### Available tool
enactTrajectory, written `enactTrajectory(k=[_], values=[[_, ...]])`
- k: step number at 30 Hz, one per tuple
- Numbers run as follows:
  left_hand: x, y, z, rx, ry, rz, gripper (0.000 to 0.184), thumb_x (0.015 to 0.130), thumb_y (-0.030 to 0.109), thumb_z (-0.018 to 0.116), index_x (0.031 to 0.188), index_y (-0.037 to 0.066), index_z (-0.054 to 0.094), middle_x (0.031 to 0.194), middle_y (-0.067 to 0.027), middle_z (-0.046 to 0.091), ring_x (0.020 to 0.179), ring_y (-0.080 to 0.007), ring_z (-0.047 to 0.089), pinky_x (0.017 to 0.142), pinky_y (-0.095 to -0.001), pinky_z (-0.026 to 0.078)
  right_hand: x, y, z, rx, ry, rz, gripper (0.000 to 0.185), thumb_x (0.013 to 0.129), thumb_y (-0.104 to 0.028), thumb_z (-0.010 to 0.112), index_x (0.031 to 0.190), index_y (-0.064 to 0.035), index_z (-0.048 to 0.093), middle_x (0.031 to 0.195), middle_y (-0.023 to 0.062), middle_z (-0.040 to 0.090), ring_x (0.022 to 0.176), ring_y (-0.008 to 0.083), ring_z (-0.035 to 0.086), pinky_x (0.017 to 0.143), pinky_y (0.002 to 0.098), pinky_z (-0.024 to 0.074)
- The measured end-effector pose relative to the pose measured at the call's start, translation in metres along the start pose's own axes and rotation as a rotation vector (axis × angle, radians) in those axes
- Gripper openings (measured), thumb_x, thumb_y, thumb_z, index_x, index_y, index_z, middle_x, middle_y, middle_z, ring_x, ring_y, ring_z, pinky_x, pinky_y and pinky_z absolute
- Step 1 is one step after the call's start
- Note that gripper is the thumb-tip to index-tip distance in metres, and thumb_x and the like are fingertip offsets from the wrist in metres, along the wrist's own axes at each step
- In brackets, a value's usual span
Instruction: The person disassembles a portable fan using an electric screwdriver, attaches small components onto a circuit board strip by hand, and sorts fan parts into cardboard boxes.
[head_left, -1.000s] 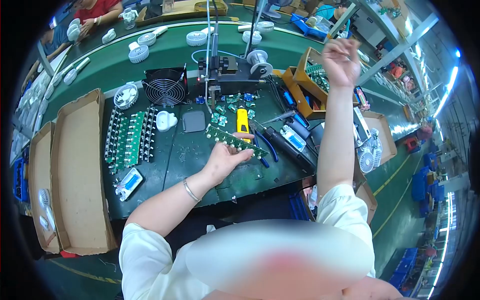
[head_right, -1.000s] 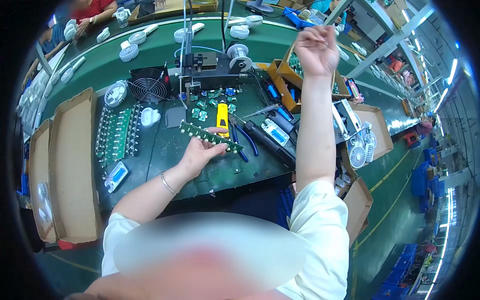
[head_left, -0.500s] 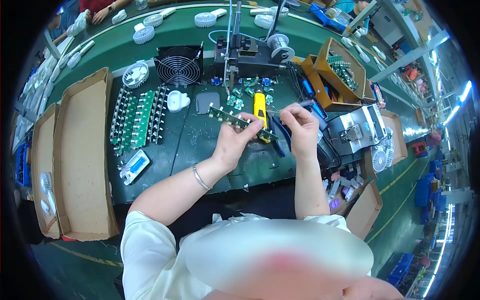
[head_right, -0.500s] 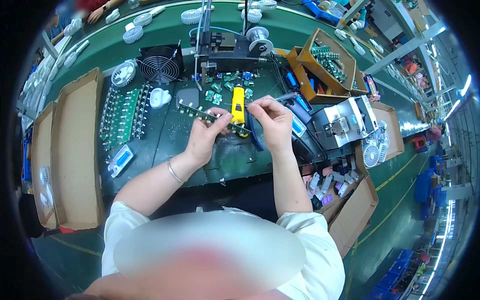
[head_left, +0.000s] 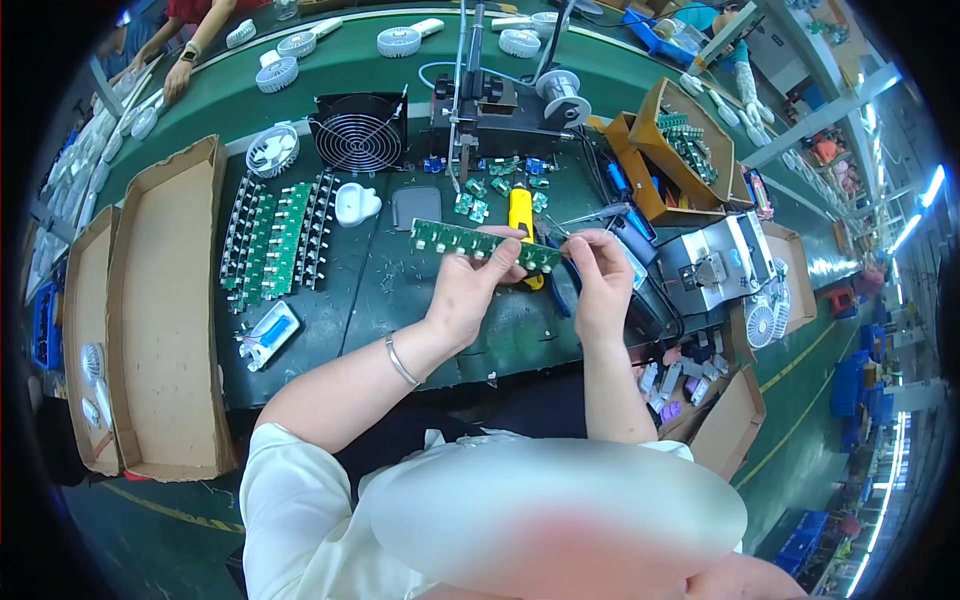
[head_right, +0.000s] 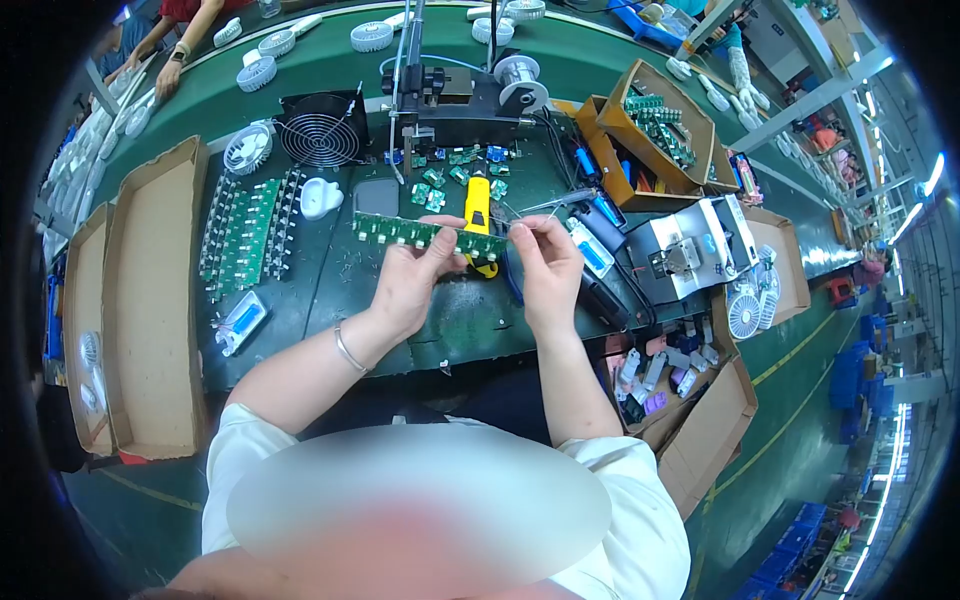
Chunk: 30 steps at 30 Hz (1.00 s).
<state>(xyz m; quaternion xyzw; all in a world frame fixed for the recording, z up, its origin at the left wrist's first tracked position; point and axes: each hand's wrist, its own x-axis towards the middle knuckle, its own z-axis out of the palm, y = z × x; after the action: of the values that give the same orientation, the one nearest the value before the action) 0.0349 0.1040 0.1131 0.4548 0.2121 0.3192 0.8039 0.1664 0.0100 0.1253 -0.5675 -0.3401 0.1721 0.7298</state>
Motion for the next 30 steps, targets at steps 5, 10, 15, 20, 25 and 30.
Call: enactTrajectory(k=[5, 10, 15, 20, 25, 30], values=[[-0.002, -0.001, 0.002, -0.182, -0.24, -0.114, 0.031, 0.093, 0.024, 0.063, 0.113, 0.001, 0.059, 0.099, -0.006, 0.064, 0.088, -0.0136, 0.063, 0.084, -0.03, 0.051, -0.003, 0.008, 0.01, -0.023, 0.212, -0.1, 0.005, 0.094, -0.008, 0.058, 0.095, -0.0032, 0.057, 0.082, -0.0009, 0.058, 0.071, 0.0039, 0.053, 0.062, 0.0179, 0.0419], [0.002, -0.002, -0.003, -0.345, -0.219, -0.196, 0.03, 0.095, 0.027, 0.056, 0.111, 0.001, 0.06, 0.1, -0.0102, 0.065, 0.09, -0.0169, 0.064, 0.084, -0.0311, 0.051, 0.019, 0.004, 0.001, -0.005, 0.159, -0.048, 0.009, 0.095, -0.015, 0.06, 0.092, -0.0068, 0.057, 0.075, -0.0052, 0.054, 0.057, -0.0006, 0.041, 0.047, 0.0157, 0.028], [0.005, -0.003, -0.005, -0.389, -0.12, -0.212, 0.029, 0.095, 0.026, 0.055, 0.109, 0.0, 0.058, 0.099, -0.0115, 0.065, 0.091, -0.019, 0.065, 0.084, -0.0317, 0.052, 0.033, 0.002, -0.011, -0.214, 0.068, -0.025, 0.011, 0.094, -0.015, 0.061, 0.091, -0.0048, 0.059, 0.077, -0.0046, 0.056, 0.061, 0.0004, 0.045, 0.051, 0.0154, 0.0326], [0.013, -0.007, -0.01, -0.373, -0.004, -0.278, 0.025, 0.095, 0.022, 0.056, 0.108, 0.001, 0.058, 0.099, -0.0115, 0.065, 0.094, -0.0201, 0.066, 0.085, -0.032, 0.053, 0.063, -0.002, -0.011, -0.201, 0.165, -0.102, 0.01, 0.091, -0.012, 0.063, 0.091, -0.0016, 0.062, 0.078, -0.0018, 0.059, 0.071, 0.0042, 0.051, 0.064, 0.0186, 0.0398], [0.019, -0.006, -0.016, -0.388, -0.045, -0.289, 0.026, 0.095, 0.022, 0.056, 0.111, 0.002, 0.057, 0.102, -0.0118, 0.066, 0.097, -0.0196, 0.065, 0.089, -0.0327, 0.051, 0.088, -0.024, 0.019, -0.171, 0.047, -0.146, 0.011, 0.09, -0.012, 0.065, 0.091, -0.0007, 0.064, 0.078, -0.0004, 0.061, 0.07, 0.0055, 0.053, 0.064, 0.0189, 0.0415], [0.02, -0.005, -0.018, -0.324, -0.138, -0.335, 0.025, 0.095, 0.022, 0.057, 0.114, 0.007, 0.059, 0.107, -0.0058, 0.066, 0.098, -0.014, 0.063, 0.087, -0.0289, 0.048, 0.078, -0.008, 0.027, -0.282, -0.033, -0.209, 0.006, 0.088, -0.005, 0.064, 0.087, 0.0013, 0.062, 0.081, 0.0004, 0.06, 0.073, 0.0059, 0.055, 0.067, 0.0201, 0.0435]])
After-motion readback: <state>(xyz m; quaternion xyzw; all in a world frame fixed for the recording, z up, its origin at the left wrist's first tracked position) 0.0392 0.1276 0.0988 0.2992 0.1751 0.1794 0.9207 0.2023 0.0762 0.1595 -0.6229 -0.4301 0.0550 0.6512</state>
